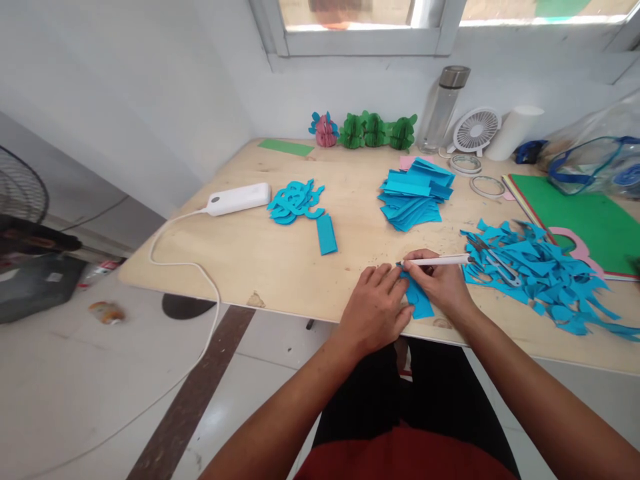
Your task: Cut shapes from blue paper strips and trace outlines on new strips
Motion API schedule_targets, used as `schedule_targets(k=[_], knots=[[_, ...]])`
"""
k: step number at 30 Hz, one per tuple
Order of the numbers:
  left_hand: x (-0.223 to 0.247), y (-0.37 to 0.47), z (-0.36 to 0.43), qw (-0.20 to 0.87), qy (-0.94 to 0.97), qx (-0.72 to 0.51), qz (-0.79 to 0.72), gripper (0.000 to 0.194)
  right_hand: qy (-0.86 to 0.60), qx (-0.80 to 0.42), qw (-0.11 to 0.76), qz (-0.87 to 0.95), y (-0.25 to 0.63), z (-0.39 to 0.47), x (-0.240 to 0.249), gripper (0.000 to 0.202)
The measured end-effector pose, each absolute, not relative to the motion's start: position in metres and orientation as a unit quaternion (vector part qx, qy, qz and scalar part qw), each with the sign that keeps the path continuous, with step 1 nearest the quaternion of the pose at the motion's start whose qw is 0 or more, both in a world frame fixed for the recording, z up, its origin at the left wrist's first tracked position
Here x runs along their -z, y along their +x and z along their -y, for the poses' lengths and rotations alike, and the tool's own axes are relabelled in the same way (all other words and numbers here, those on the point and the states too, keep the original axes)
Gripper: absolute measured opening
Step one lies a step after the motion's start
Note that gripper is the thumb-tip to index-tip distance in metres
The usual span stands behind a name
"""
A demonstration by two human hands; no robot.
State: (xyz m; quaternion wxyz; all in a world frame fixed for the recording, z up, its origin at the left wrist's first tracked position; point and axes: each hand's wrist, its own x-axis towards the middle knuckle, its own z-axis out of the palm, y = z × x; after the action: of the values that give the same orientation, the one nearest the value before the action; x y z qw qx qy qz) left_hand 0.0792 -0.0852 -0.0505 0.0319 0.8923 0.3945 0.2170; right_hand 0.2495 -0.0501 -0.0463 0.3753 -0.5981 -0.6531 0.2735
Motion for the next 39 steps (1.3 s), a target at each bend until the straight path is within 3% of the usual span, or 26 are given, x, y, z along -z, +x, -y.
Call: schedule_targets(k=[6, 39], knots=[[0.0489, 0.0788, 0.0857, 0.036, 0.893, -0.217, -0.393, 0.039, -0.592, -0.3, 0.416, 0.622, 0.2499, 0.0501, 0.0466, 0.018], [0.0496, 0.0791, 0.0857, 0.046, 0.892, -0.213, -0.397, 0.043, -0.602, -0.253, 0.367, 0.663, 0.2506, 0.0576, 0.0448, 0.018]])
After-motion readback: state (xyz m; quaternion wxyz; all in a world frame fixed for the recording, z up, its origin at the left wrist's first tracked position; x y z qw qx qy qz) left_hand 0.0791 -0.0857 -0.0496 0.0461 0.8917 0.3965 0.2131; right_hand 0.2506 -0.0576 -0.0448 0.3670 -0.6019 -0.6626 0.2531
